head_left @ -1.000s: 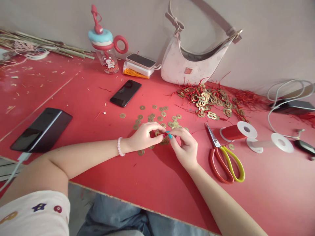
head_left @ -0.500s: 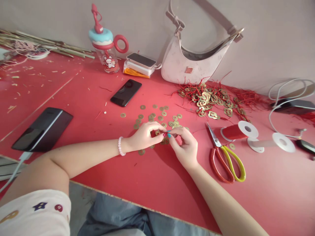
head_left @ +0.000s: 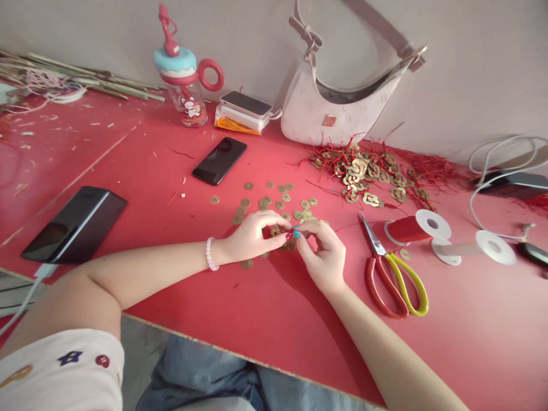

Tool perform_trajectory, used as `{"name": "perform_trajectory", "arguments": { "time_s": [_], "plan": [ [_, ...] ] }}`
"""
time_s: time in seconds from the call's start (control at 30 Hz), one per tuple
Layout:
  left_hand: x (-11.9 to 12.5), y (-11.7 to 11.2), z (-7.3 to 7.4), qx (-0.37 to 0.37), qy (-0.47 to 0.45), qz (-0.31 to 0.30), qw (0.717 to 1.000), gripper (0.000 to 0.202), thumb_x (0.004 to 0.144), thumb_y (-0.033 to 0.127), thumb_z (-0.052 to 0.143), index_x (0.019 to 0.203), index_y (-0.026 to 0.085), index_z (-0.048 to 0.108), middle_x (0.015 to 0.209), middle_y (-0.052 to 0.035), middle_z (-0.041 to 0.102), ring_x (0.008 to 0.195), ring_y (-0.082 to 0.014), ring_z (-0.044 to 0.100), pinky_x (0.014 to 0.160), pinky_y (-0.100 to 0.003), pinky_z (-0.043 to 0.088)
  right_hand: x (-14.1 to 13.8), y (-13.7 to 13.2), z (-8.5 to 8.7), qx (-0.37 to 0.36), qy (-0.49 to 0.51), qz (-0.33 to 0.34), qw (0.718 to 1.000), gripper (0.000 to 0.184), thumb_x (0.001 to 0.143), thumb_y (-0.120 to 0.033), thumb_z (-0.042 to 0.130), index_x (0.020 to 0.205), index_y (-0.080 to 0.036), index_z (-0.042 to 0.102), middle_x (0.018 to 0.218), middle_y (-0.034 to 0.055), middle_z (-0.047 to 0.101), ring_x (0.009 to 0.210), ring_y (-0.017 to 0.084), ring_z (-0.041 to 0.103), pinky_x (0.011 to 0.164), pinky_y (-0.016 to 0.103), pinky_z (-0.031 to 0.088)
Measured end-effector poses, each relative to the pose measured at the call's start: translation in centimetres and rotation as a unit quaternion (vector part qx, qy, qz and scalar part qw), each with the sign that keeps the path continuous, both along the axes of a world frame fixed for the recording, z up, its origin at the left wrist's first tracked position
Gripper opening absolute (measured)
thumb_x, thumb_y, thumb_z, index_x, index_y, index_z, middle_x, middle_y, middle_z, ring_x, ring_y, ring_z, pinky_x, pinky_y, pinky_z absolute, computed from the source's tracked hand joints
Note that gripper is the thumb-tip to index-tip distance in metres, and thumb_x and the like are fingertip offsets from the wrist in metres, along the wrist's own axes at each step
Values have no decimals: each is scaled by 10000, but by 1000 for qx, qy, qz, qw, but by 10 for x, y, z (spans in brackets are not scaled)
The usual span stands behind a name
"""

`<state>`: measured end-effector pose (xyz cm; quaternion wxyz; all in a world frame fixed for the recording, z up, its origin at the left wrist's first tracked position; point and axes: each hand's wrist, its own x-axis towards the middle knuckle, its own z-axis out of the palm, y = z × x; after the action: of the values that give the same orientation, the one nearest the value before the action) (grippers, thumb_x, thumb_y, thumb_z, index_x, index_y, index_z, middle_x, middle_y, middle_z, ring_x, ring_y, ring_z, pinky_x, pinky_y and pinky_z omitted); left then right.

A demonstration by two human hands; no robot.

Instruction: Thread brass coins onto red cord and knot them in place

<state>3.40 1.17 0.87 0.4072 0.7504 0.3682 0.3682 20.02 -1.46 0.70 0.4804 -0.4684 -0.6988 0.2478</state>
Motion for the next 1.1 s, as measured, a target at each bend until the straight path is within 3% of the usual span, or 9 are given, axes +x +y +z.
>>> {"name": "perform_trajectory", "arguments": {
  "time_s": [0.53, 0.77, 1.1],
  "plan": [
    [0, 1, -1, -63, -44, 23, 997, 136, 781, 186, 550, 875, 148, 641, 807, -35, 640, 716, -108, 561, 649, -231, 465, -1, 1, -5, -12, 10, 14, 1000, 133, 755, -106, 560, 827, -207, 512, 721, -16, 510, 642, 103, 488, 605, 263, 443],
    [-1, 1, -2, -96, -42, 30, 994, 164, 782, 218, 554, 901, 158, 649, 783, -33, 642, 676, -113, 559, 599, -237, 466, -1, 0, -4, 50, -39, -7, 998, 108, 770, -108, 563, 787, -209, 530, 716, -13, 515, 647, 106, 487, 621, 269, 438],
    [0, 0, -1, -91, -30, 32, 995, 163, 795, 226, 551, 909, 161, 648, 829, -38, 662, 723, -122, 587, 641, -242, 483, -2, 1, -3, 56, -57, -24, 997, 118, 776, -92, 541, 751, -207, 527, 703, -14, 532, 656, 112, 503, 634, 274, 439]
  ]
}}
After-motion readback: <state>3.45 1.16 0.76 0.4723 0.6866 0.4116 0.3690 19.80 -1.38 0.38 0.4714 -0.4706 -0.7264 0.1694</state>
